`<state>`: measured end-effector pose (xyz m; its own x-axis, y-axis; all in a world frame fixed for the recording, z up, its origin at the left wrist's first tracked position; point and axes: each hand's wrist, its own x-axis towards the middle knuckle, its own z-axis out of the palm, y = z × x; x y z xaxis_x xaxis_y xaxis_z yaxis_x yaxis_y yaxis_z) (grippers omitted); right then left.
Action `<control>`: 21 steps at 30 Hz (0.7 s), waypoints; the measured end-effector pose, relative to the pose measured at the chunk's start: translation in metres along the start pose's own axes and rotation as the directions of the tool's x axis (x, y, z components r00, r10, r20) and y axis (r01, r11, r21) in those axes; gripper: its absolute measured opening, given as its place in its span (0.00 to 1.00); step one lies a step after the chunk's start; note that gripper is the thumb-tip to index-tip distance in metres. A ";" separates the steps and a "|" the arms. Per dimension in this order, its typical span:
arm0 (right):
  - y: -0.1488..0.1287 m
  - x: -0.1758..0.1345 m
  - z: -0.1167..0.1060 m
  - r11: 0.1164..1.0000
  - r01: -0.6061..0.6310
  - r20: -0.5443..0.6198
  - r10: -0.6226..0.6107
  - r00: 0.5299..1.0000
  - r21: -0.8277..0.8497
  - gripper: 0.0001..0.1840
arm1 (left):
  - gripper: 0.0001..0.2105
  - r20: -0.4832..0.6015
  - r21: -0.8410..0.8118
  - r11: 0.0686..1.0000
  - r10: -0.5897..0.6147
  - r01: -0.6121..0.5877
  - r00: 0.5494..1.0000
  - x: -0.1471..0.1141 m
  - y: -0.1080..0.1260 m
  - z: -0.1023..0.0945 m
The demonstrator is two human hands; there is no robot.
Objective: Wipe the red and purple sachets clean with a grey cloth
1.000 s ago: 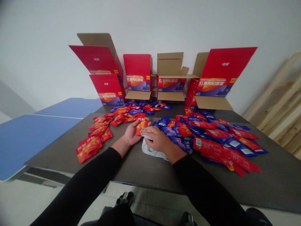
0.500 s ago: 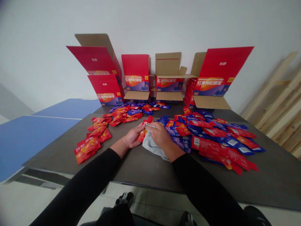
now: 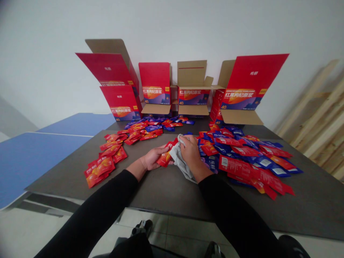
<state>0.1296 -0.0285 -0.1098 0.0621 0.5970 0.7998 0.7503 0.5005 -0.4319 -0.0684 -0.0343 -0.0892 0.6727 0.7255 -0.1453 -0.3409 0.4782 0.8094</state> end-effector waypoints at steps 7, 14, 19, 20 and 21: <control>-0.012 -0.006 0.000 0.988 0.140 0.035 -0.143 0.989 0.068 0.17 | 0.16 -0.112 -0.247 0.969 -0.005 -0.023 0.994 0.006 0.013 0.002; -0.043 -0.022 0.002 0.849 0.438 0.253 -0.511 0.821 0.294 0.17 | 0.27 -0.134 -0.360 0.933 -0.080 0.027 0.988 0.006 0.017 0.003; -0.052 -0.024 0.002 0.845 0.458 0.302 -0.529 0.793 0.277 0.16 | 0.29 -0.147 -0.331 0.942 -0.108 0.054 0.983 0.006 0.012 0.006; -0.052 -0.023 0.003 0.851 0.449 0.300 -0.519 0.800 0.274 0.16 | 0.28 -0.138 -0.318 0.947 -0.098 0.049 0.986 0.006 0.011 0.007; -0.052 -0.023 0.003 0.858 0.437 0.292 -0.505 0.812 0.270 0.17 | 0.27 -0.122 -0.305 0.951 -0.090 0.049 0.989 0.005 0.010 0.007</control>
<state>0.0871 -0.0659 -0.1072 -0.5210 0.4149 0.7459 0.4932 0.8596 -0.1337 -0.0632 -0.0295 -0.0779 0.6157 0.7345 -0.2853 -0.4916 0.6410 0.5894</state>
